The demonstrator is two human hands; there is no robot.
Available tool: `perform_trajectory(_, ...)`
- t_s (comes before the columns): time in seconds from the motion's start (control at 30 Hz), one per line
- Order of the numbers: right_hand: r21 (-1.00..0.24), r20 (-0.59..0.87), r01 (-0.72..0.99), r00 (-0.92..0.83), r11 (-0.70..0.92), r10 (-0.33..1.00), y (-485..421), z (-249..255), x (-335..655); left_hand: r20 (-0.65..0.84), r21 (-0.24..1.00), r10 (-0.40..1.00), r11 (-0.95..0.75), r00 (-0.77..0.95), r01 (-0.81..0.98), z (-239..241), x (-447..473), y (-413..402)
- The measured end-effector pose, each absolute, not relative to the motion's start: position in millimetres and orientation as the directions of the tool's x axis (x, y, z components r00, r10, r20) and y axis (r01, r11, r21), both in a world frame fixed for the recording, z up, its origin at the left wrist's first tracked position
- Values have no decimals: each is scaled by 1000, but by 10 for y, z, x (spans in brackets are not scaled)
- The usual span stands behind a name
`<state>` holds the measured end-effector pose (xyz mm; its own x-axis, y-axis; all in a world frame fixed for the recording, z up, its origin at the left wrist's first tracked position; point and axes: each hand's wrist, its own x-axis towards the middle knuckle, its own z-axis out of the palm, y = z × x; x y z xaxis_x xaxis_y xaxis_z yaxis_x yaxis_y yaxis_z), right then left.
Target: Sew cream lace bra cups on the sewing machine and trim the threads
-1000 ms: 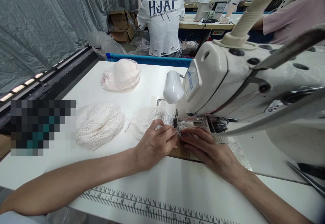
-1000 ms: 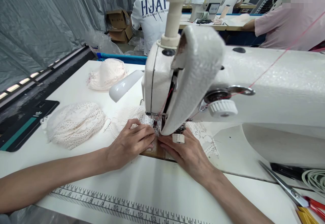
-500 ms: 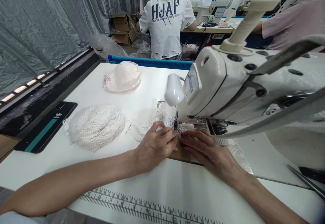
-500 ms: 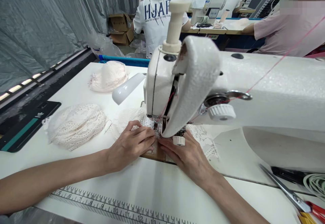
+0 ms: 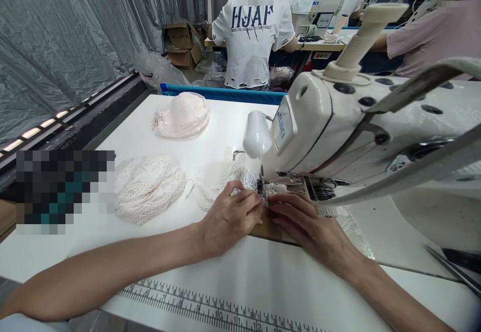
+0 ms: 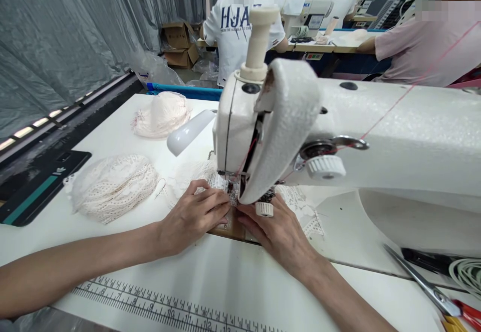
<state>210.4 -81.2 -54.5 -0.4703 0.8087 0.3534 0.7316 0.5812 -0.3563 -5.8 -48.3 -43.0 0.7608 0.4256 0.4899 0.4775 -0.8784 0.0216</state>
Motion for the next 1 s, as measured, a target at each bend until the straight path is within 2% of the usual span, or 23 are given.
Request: perform_trajectory(1.0,-349,358,727,-479,591,801,-810,-562,2111,513,11,415,-878,751,478,-407,-60,-497)
